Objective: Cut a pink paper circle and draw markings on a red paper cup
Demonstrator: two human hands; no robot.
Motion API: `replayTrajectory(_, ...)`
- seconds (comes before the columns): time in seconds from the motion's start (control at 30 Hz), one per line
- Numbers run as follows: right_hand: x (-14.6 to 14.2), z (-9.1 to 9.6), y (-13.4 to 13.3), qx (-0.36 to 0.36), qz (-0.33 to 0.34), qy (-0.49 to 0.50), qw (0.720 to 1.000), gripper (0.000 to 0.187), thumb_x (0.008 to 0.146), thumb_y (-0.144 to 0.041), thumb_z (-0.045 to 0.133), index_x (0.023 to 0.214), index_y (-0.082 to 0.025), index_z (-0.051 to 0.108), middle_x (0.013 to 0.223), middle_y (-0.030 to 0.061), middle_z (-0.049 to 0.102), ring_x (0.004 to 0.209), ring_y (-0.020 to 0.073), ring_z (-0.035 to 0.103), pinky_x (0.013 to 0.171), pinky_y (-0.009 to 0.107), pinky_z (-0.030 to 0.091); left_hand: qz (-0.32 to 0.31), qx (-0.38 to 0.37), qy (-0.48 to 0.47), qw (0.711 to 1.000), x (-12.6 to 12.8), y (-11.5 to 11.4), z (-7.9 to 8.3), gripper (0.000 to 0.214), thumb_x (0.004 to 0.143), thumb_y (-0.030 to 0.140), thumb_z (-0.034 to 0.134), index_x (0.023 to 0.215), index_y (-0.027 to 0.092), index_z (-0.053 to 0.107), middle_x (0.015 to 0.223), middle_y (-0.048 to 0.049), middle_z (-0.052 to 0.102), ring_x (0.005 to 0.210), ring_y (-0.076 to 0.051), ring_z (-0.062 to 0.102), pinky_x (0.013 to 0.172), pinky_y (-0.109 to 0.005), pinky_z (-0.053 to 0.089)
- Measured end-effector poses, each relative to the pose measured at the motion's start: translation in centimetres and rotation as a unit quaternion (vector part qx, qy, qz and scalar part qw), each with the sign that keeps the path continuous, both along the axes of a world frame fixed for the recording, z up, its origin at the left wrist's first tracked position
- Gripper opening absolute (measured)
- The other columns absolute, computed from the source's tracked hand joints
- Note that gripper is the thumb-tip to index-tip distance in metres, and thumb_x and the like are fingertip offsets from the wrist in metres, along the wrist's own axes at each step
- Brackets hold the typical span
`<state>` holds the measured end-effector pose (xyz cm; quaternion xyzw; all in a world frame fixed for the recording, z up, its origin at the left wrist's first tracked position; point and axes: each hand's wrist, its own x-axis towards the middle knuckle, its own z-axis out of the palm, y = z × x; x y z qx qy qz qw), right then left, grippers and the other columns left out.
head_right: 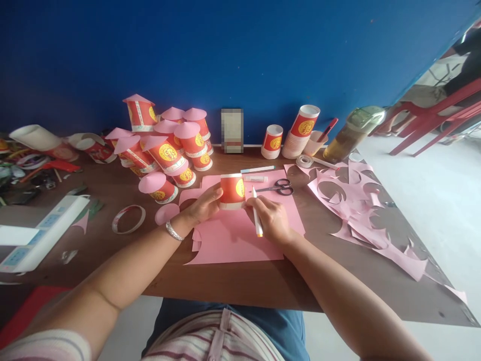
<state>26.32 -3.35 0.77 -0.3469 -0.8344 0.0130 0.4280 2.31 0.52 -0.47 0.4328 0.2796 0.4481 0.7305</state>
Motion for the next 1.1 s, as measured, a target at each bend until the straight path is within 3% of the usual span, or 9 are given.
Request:
replayTrajectory(0.13,-0.2,-0.3,-0.1,0.033,0.006,-0.038,0.999,0.008,0.105,-0.015,0.062,0.101,-0.02,0.067,0.075,-0.0024,0.068,0.055,0.0084,0.054,0.054,0.021,0.038,-0.047,0.042,0.023,0.998,0.4,-0.1,0.6,0.053,0.092,0.056,0.08,0.129,0.018,0.075,0.127,-0.0143,0.079,0.131,-0.037,0.069,0.112,-0.048,0.051)
replayTrajectory(0.4,-0.7,-0.1,-0.6,0.087,0.001,-0.081,0.993,0.006,0.106,-0.019,0.067,0.102,-0.021,0.071,0.069,-0.0049,0.059,0.054,0.0088,0.048,0.054,0.023,0.036,-0.04,0.059,0.038,0.997,0.4,-0.3,1.1,0.047,0.097,0.053,0.074,0.13,0.02,0.073,0.126,-0.012,0.077,0.122,-0.033,0.071,0.102,-0.043,0.055)
replayTrajectory(0.47,-0.7,0.0,-0.7,0.087,0.007,-0.065,0.994,0.005,0.107,-0.021,0.067,0.11,-0.021,0.071,0.072,-0.0039,0.06,0.055,0.0092,0.049,0.054,0.023,0.039,-0.02,0.055,0.043,0.997,0.4,-0.2,1.1,0.046,0.098,0.053,0.073,0.13,0.02,0.072,0.125,-0.011,0.076,0.12,-0.031,0.071,0.099,-0.041,0.055)
replayTrajectory(0.67,-0.2,0.6,-1.4,0.062,0.041,-0.002,0.997,0.026,0.108,-0.022,0.061,0.132,-0.024,0.069,0.087,0.0024,0.064,0.067,0.013,0.064,0.057,0.024,0.052,0.011,0.017,0.03,0.999,0.7,0.0,0.9,0.048,0.093,0.054,0.079,0.122,0.017,0.073,0.118,-0.0116,0.075,0.114,-0.031,0.07,0.097,-0.041,0.054)
replayTrajectory(0.83,-1.0,1.4,-2.1,-0.004,0.051,0.067,0.996,0.021,0.102,-0.014,0.061,0.117,-0.025,0.067,0.083,0.0004,0.069,0.067,0.0159,0.068,0.057,0.027,0.055,0.012,0.014,0.019,1.0,0.8,0.1,0.6,0.05,0.09,0.054,0.083,0.122,0.017,0.072,0.119,-0.0126,0.074,0.114,-0.031,0.07,0.098,-0.043,0.054)
replayTrajectory(1.1,-1.1,1.5,-2.4,-0.026,0.039,0.074,0.996,0.01,0.1,-0.017,0.063,0.104,-0.026,0.063,0.08,-0.0008,0.071,0.065,0.0149,0.07,0.057,0.026,0.055,0.034,0.03,0.03,0.999,1.0,0.4,0.3,0.056,0.09,0.058,0.082,0.128,0.019,0.072,0.129,-0.0144,0.073,0.123,-0.034,0.068,0.101,-0.045,0.054)
